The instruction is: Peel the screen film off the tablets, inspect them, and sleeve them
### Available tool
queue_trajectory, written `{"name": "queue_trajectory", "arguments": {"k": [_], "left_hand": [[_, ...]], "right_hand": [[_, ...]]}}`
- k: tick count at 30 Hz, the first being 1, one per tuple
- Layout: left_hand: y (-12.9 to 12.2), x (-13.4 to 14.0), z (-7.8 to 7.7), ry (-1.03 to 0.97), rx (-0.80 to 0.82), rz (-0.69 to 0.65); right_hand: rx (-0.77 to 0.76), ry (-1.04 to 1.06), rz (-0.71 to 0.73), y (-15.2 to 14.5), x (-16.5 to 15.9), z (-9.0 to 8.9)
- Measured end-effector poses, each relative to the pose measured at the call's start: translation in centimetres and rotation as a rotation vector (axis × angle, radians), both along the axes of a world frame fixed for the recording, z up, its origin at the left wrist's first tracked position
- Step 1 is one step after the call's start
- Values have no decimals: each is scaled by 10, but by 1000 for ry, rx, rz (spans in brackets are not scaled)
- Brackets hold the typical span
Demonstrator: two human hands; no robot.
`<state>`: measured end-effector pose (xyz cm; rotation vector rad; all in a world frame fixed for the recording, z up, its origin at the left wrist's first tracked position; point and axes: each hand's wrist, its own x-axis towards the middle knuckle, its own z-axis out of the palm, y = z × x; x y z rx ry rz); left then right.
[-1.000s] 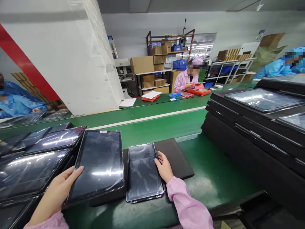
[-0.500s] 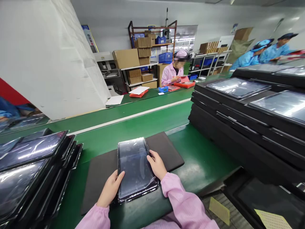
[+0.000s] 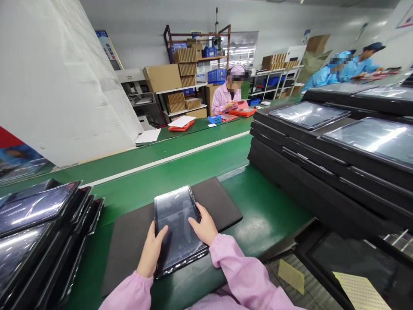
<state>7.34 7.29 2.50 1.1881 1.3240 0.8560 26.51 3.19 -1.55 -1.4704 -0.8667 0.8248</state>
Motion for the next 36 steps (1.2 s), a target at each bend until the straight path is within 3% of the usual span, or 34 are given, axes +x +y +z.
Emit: {"name": "queue_trajectory", "arguments": {"k": [3,6,10,14,20,25,28,31,36], "left_hand": [[6,6,10,-212,-222,183],[17,0,21,-340,-350,224],[29,-4,30,-384,-425,97],[33,10,34,-424,-455,-2],[21,20,43,-511,-297,-35],[20,9,71,-506,124,-193],[35,-2,79,-438,306,-286],[54,-13,68,-461,329,-199],[63,-19,41,-477,398,46]], "right_hand": [[24,54,18,0,1,3],[43,109,34,1,3,6],[53,180,22,3,9,8],[47,239,-16,2,15,9],[40,327,-61,-3,12,25],[-9,403,136,4,12,62],[44,194,144,11,14,81],[106,14,144,17,8,89],[94,26,230,19,-8,88]]}}
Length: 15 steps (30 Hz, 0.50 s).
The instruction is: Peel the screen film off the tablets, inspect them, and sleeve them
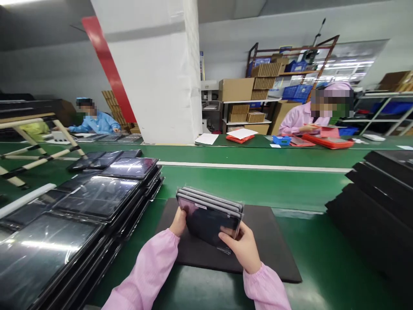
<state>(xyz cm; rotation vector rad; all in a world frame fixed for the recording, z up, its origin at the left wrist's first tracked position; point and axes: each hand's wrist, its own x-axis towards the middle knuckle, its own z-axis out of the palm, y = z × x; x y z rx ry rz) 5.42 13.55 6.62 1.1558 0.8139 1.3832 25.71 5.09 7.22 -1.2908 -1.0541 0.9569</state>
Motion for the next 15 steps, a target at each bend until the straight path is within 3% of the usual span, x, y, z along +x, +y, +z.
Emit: {"name": "queue_trajectory", "arguments": {"k": [5,9,12,15], "left_hand": [[-16,13,-8,-13,6,178],[-6,23,-7,-28,-108,290],[13,25,-4,-49,-251,207],[26,32,-2,-112,-371,-14]], "right_hand": [[127,-18,32,2,2,3],[286,-162,-35,9,-17,36],[318,-285,-35,19,-42,71],[309,-305,85,34,-60,92]]}}
